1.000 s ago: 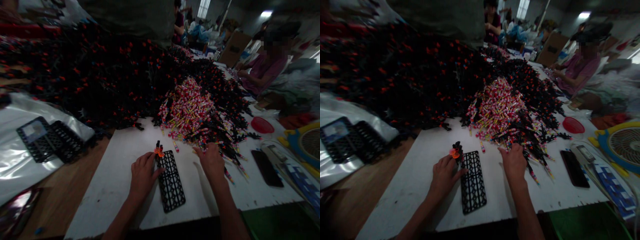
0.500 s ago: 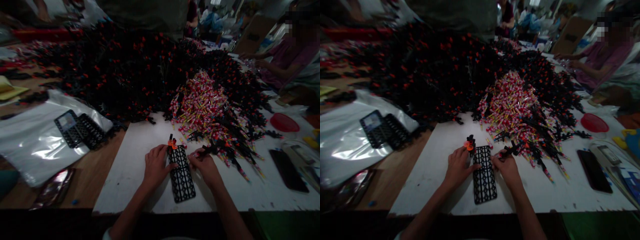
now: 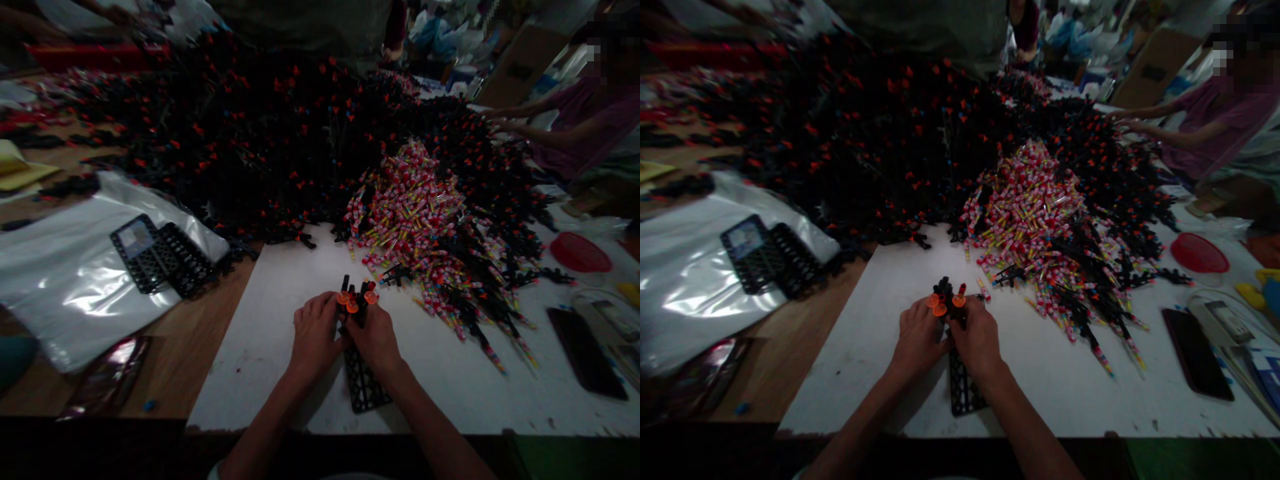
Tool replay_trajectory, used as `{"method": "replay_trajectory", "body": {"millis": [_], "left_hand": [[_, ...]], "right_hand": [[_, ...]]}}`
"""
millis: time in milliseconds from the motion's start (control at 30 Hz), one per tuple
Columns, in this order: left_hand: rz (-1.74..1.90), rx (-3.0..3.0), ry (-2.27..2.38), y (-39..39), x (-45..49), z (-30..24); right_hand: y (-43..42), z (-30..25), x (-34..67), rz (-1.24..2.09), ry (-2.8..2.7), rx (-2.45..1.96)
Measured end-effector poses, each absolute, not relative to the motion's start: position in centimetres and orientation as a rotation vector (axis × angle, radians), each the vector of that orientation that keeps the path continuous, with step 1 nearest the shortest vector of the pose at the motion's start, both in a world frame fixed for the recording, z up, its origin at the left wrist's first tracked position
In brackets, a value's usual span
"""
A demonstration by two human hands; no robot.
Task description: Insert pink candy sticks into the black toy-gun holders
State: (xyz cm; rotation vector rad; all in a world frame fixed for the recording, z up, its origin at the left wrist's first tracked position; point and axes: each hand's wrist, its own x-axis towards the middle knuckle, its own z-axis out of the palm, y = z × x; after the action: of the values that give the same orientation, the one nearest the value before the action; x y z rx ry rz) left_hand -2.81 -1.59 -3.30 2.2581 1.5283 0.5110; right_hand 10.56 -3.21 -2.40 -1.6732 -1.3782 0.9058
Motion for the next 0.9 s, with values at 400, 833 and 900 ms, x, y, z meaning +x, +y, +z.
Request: {"method": "replay_trajectory", "body": {"millis": [400, 833, 900], "left_hand": [[0.418, 2.366, 1.391, -0.8, -3.4, -3.7], [0.493, 2.368, 1.375, -1.1, -3.6, -3.8], [0.484, 2.372, 1.380, -1.1, -3.6, -3.9]], "right_hand": [[-1.1, 0.7, 18.0, 0.299, -1.830, -1.821], [-0.2, 0.6, 19.1, 0.079, -1.816, -1.956], [-0.9, -0.3, 18.5, 0.251, -1.704, -1.998]]}}
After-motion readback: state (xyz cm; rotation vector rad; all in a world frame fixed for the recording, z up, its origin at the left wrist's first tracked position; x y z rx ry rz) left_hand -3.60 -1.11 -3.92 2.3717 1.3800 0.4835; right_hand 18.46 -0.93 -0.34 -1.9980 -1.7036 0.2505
